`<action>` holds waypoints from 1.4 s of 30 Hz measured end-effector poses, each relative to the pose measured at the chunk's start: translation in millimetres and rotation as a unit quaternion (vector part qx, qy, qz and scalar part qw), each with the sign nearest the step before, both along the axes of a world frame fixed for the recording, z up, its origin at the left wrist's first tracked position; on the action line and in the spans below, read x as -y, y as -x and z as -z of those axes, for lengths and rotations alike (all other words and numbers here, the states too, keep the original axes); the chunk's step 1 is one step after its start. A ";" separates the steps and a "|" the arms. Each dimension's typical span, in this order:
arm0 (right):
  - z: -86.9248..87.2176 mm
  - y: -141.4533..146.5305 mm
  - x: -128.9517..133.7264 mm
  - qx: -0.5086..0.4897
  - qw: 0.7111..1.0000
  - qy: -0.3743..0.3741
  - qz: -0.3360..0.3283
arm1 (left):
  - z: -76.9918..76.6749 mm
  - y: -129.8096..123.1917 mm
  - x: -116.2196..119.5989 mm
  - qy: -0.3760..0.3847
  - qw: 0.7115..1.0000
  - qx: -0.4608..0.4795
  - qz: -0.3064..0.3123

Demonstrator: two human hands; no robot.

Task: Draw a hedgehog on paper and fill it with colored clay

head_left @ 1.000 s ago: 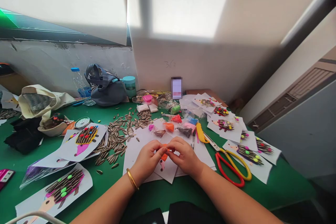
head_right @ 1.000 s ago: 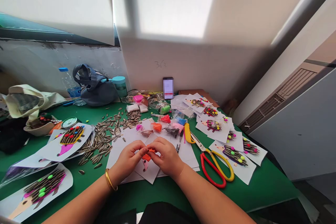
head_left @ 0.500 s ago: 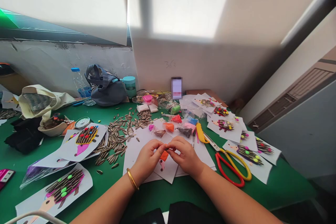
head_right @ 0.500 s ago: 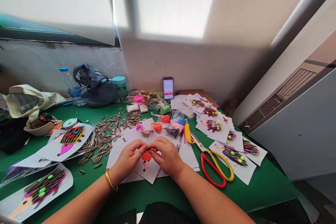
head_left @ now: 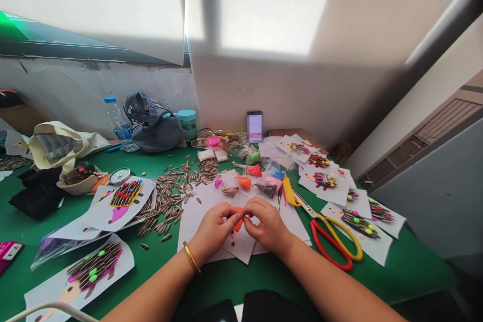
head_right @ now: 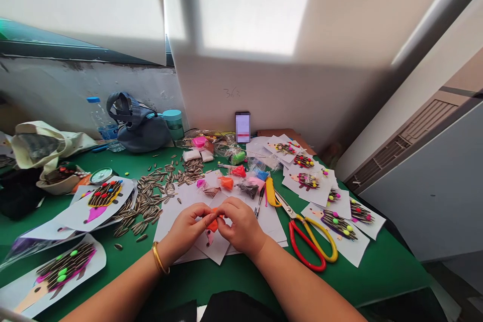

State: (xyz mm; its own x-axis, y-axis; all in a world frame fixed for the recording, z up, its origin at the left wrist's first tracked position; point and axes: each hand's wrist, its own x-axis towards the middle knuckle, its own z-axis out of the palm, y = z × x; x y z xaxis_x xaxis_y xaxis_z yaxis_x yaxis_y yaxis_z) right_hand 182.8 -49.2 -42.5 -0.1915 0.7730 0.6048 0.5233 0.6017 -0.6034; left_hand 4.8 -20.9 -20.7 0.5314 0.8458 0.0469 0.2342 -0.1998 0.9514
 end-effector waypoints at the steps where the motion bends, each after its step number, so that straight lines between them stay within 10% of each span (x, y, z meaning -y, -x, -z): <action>1: -0.4 0.9 0.5 0.007 1.000 -0.004 0.008 | 0.8 -0.2 0.2 -0.005 1.000 -0.004 -0.003; 12: -3.0 1.7 3.1 0.032 0.999 -0.007 0.025 | 2.2 -0.4 1.3 -0.087 0.995 -0.038 -0.031; 42: -10.3 -2.8 3.2 -0.066 0.992 0.097 -0.044 | -6.0 -0.8 -0.1 -0.023 0.999 0.013 -0.036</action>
